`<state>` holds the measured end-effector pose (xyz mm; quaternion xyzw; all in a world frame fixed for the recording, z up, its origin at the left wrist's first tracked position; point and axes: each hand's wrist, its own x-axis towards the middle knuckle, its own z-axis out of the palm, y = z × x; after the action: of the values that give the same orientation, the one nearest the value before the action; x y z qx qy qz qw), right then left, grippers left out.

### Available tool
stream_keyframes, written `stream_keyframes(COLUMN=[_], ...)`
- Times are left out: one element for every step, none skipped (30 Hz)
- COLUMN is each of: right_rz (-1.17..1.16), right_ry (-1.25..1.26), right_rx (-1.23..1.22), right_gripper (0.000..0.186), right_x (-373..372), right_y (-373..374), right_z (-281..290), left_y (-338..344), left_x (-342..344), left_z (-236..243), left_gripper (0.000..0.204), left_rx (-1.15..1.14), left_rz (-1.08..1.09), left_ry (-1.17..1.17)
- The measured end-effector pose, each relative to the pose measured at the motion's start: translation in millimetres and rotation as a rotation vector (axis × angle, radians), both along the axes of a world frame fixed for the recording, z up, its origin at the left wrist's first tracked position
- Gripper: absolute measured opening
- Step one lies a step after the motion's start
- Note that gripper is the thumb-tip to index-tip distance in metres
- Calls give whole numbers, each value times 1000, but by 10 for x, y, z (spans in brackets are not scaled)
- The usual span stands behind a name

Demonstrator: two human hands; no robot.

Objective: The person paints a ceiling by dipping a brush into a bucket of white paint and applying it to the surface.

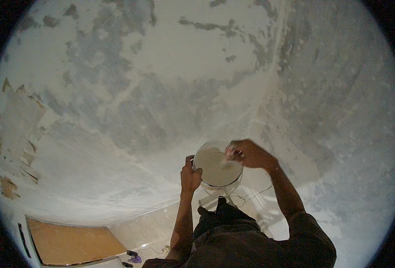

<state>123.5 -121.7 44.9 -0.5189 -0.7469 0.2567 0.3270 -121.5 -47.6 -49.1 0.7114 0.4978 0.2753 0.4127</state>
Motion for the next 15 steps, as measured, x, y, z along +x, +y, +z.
stream_keyframes(right_rz=[40, 75, 59, 73, 93, 83, 88, 101, 96, 98, 105, 104, 57, 8, 2], right_ry=[-66, -171, -169, -276, -383, -381, -412, -446, -447, -441, -435, -437, -388, -339, -341], right_rx=[-6, -12, -15, -191, -368, -371, -383, -392, -393, -342, -291, -290, -190, -92, -93], right_gripper=[16, 19, 19, 18, 17, 17, 17, 16, 16, 17, 17, 17, 18, 18, 18], right_x=[-72, -154, -236, -323, -386, -418, -444, -460, -445, -406, -400, -379, -343, -336, -329], right_y=[39, 29, 50, 87, 110, 106, 100, 101, 104, 112, 121, 117, 99, 69, 46], right_z=[-176, -264, -357, -443, -475, -487, -489, -475, -494, -539, -497, -441, -367, -264, -212], left_y=[-7, -12, -26, -41, -57, -71, -73, -67, -62, -53, -36, -12, 15, 41, 71], left_x=[2, -7, -7, -8, -11, -13, -11, -14, -15, -14, -19, -24, -26, -32, -37], left_z=[21, 50, 76, 108, 156, 215, 241, 249, 253, 255, 242, 225, 211, 203, 197], left_gripper=[55, 55, 55, 55, 55, 55, 55, 55, 55, 54, 54, 54, 54, 54, 54], left_rx=[30, 30, 86, 142, 142, 138, 133, 134, 133, 133, 134, 120, 108, 107, 94], left_rz=[-5, -16, -26, -37, -48, -59, -70, -74, -84, -94, -93, -88, -84, -89, -94], left_ry=[9, 11, 31, 51, 50, 30, 10, 8, 23, 39, 37, 44, 51, 48, 28])
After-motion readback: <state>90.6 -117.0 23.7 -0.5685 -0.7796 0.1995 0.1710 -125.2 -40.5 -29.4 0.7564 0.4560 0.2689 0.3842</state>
